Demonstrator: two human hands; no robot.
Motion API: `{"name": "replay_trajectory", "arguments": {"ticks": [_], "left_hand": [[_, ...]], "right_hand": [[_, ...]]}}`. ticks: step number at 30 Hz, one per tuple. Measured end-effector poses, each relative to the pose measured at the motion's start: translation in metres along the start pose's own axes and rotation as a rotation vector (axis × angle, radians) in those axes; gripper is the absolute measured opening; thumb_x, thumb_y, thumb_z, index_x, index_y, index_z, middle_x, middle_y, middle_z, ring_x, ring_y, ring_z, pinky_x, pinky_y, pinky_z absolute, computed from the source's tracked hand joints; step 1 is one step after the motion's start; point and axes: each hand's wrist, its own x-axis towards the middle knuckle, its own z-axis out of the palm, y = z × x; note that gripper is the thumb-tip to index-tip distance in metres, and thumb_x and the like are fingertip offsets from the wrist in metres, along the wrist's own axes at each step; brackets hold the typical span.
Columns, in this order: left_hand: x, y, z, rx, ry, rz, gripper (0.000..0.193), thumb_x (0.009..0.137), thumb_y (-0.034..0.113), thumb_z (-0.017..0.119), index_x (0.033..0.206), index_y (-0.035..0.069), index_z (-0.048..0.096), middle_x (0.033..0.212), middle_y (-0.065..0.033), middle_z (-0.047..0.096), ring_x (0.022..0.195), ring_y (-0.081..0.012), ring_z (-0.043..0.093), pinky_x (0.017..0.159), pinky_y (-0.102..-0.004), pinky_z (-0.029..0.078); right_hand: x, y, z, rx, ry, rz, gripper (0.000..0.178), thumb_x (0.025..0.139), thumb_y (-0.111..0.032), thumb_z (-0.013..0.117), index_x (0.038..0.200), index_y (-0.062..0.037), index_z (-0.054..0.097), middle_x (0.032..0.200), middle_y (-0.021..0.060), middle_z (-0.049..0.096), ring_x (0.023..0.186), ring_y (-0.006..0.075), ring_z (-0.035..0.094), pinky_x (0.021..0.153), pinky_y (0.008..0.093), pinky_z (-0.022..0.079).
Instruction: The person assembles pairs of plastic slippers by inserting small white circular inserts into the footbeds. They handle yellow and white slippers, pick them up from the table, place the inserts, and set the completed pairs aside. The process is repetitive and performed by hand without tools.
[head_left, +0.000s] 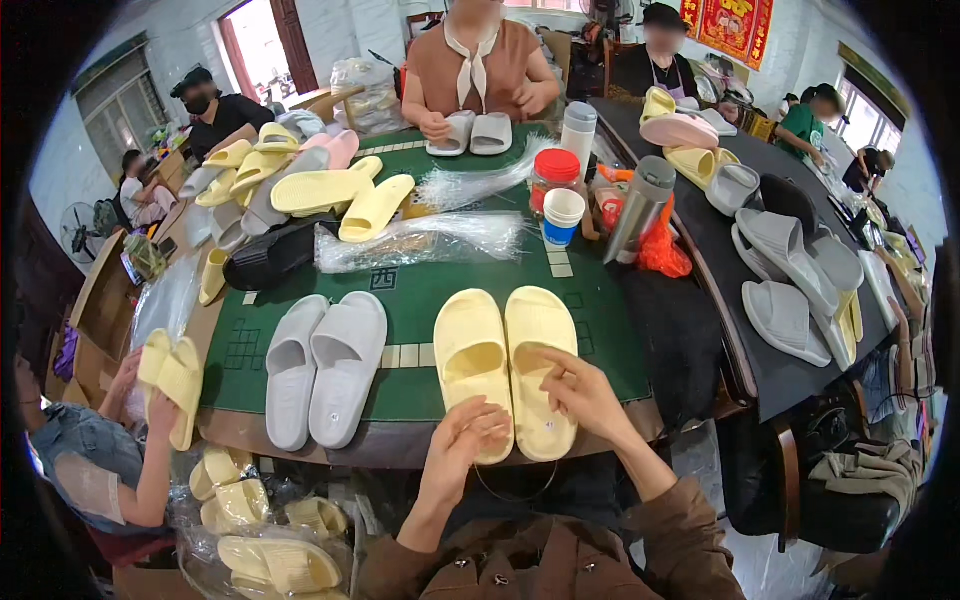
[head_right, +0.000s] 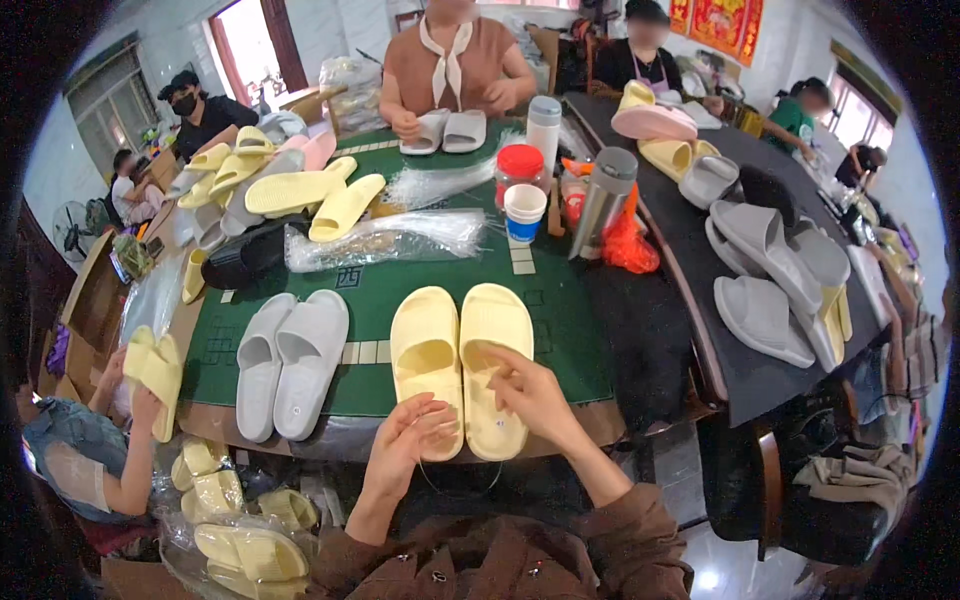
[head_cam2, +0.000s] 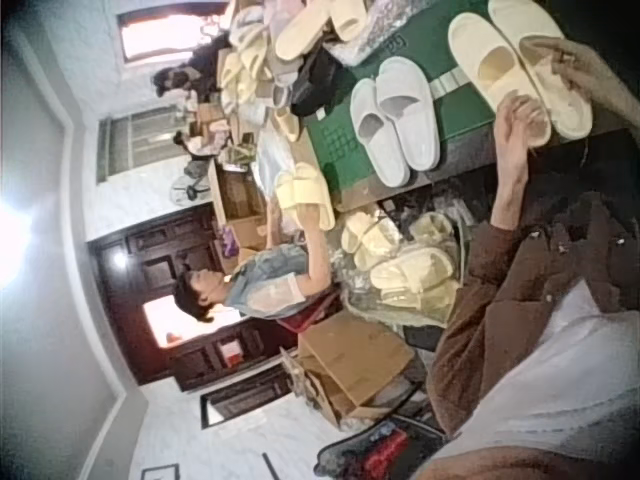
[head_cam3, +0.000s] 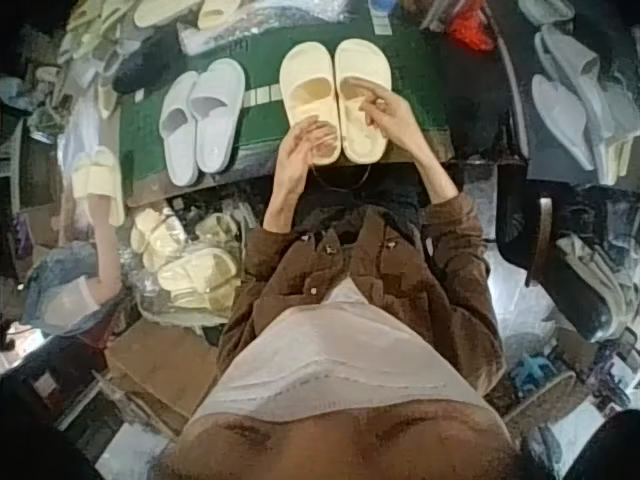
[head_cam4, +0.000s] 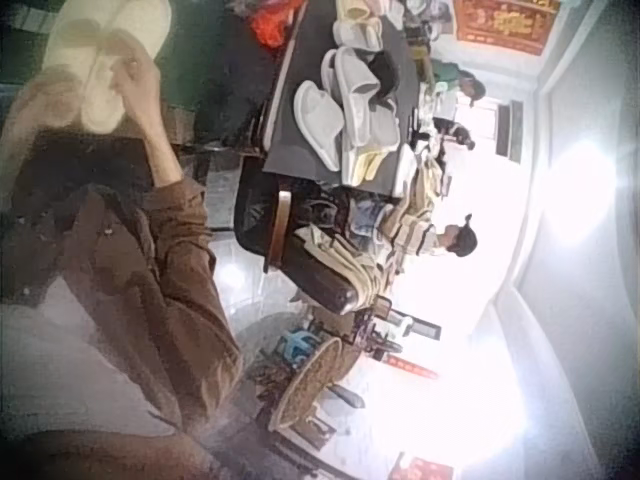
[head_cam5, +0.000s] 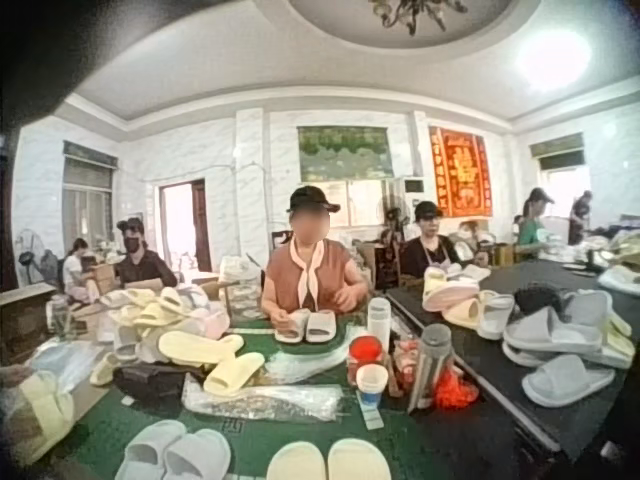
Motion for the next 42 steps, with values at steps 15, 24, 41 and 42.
{"name": "replay_trajectory", "arguments": {"ticks": [15,24,41,42], "left_hand": [[0.074,-0.005,0.003,1.384,0.004,0.304,0.072,0.083,0.034,0.065,0.132,-0.011,0.038,0.133,-0.0314,0.041,0.127,-0.0468,0.034,0.108,-0.0515,0.026],[0.116,0.006,-0.001,1.379,-0.151,0.004,0.067,0.071,0.039,0.073,0.111,-0.011,0.054,0.105,-0.0304,0.061,0.097,-0.0422,0.061,0.084,-0.045,0.049],[0.122,-0.031,0.011,1.48,0.139,0.208,0.051,0.073,0.024,0.069,0.108,-0.011,0.057,0.11,-0.0318,0.058,0.1,-0.0419,0.059,0.089,-0.0483,0.046],[0.12,-0.027,0.015,1.477,0.128,0.199,0.051,0.073,0.025,0.069,0.108,-0.011,0.057,0.11,-0.0315,0.058,0.099,-0.0419,0.06,0.088,-0.0483,0.047]], "right_hand": [[0.023,0.042,0.017,-0.891,0.153,-0.516,0.034,0.085,-0.006,0.053,0.116,0.0075,0.053,0.107,0.0254,0.057,0.101,0.0422,0.054,0.088,0.0464,0.045],[0.083,0.039,0.023,-0.771,-0.127,0.152,0.041,0.087,-0.017,0.046,0.122,0.0047,0.053,0.121,0.0292,0.054,0.111,0.0442,0.052,0.097,0.0477,0.04],[0.1,0.111,0.017,-1.074,0.061,-0.229,0.045,0.088,-0.014,0.042,0.128,0.0045,0.048,0.127,0.0272,0.051,0.116,0.0383,0.05,0.101,0.0428,0.037],[0.099,0.111,0.016,-1.051,0.057,-0.219,0.044,0.088,-0.014,0.041,0.127,0.0043,0.049,0.126,0.0272,0.052,0.115,0.0382,0.051,0.101,0.0427,0.038]]}}
